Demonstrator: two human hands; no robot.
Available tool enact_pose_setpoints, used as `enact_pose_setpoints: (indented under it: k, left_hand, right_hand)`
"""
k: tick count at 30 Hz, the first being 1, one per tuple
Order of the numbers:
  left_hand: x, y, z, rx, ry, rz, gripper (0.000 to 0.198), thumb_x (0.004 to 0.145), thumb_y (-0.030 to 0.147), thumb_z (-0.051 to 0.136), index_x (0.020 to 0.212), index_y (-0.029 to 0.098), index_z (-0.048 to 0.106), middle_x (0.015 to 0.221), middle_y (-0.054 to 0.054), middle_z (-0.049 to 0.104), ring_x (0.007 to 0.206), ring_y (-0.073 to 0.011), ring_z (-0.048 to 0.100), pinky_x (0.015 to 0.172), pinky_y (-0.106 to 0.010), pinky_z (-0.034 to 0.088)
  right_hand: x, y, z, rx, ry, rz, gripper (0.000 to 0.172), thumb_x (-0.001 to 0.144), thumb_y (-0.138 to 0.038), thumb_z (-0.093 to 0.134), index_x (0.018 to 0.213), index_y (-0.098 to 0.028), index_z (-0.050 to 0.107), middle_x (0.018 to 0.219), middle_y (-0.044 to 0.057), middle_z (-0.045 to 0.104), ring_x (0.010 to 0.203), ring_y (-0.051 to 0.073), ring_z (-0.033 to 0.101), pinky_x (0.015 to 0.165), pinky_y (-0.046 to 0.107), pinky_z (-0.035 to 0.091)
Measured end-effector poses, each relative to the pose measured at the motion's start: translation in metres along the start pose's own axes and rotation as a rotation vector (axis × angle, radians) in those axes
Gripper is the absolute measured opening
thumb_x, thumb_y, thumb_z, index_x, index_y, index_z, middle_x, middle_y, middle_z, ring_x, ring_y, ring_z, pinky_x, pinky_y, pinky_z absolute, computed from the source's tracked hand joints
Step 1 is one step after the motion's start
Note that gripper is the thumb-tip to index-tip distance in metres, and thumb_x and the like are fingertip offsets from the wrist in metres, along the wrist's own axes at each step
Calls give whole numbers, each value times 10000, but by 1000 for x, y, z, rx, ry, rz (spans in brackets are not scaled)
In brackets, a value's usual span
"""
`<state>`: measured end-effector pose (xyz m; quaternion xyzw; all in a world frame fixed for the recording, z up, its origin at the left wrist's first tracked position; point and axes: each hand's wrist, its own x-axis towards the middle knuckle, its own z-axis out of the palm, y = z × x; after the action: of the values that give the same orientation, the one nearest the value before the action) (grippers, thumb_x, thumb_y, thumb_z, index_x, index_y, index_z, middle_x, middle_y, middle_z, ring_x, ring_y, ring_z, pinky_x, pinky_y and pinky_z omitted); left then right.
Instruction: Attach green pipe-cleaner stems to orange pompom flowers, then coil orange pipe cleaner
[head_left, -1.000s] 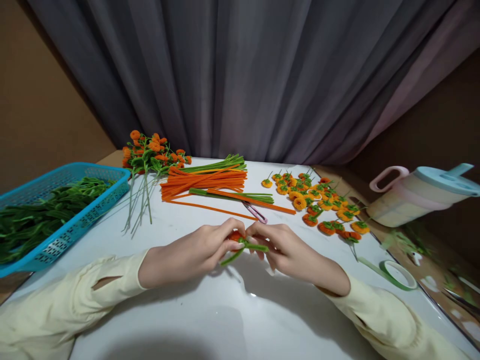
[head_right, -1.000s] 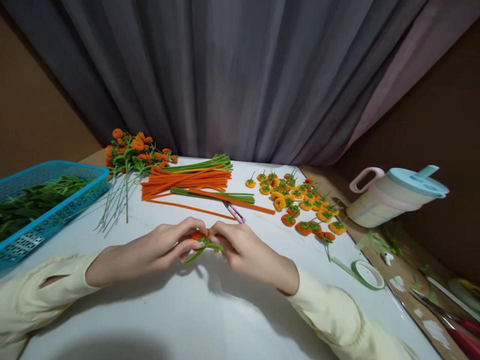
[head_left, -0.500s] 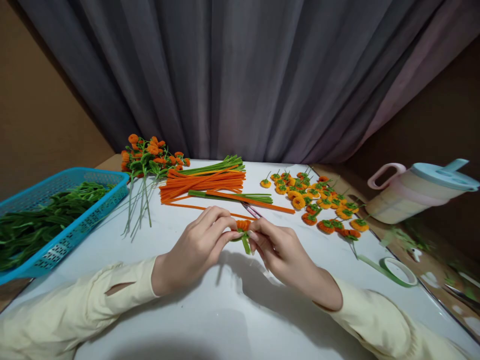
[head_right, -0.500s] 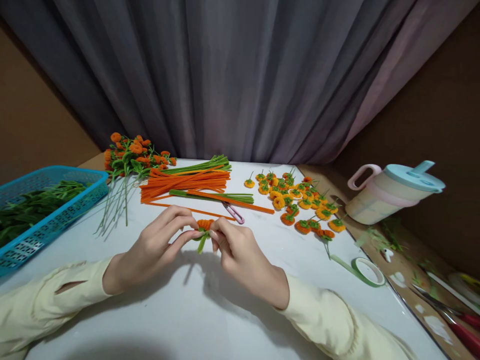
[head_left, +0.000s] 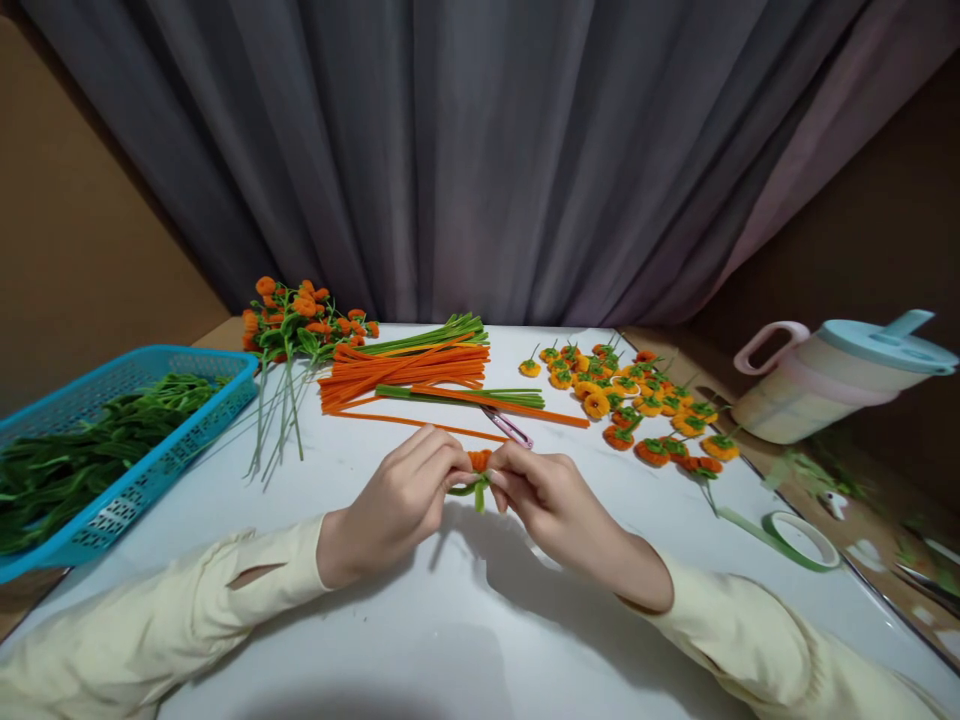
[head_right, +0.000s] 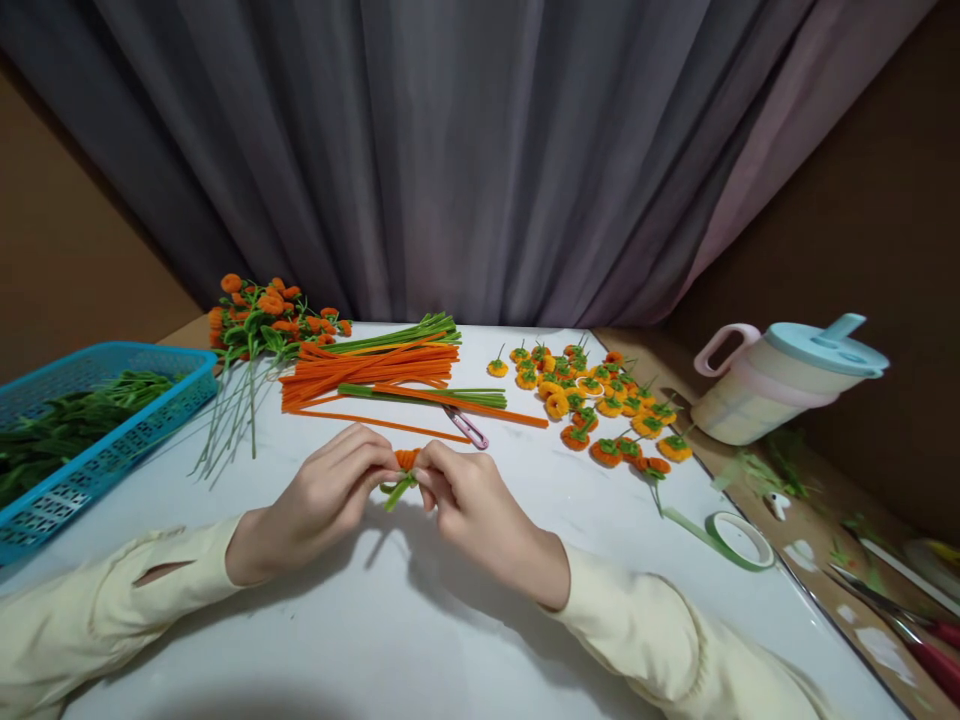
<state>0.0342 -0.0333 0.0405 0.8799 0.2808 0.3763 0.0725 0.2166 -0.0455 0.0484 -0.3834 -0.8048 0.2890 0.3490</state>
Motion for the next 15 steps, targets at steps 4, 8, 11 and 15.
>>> enact_pose_setpoints:
  k: [4,8,11,15]
  left_hand:
    - [1,-1,-3,30,-81,146,206,826,2,352,779,143,494,735,-68,536,688,-169,439,615,-292,391]
    - [3,0,-5,-70,-184,73,212,863,56,328,749,157,476,735,-59,521,697,-163,446,625,-281,401]
    - [4,2,-7,-128,-277,-19,194,890,102,334,768,167,470,758,-43,508,728,-160,458,666,-279,411]
    - [9,4,-11,-171,-275,-167,160,918,173,355,868,173,506,1006,-80,514,982,-182,477,851,-309,409]
  right_hand:
    - [-3,-2,-3,-211,-81,-92,213,652,16,350,680,-192,384,564,-36,430,474,95,338,475,201,257]
    - [-9,-4,-2,-496,-134,-225,298,563,32,337,748,-183,430,645,11,505,532,128,395,491,239,226]
    - [-9,-2,-2,-532,-172,-233,320,573,36,344,788,-180,440,676,23,535,552,136,425,496,242,228]
    - [-1,2,-6,-293,-137,-94,237,648,28,364,727,-193,395,595,-27,477,494,104,386,480,207,255]
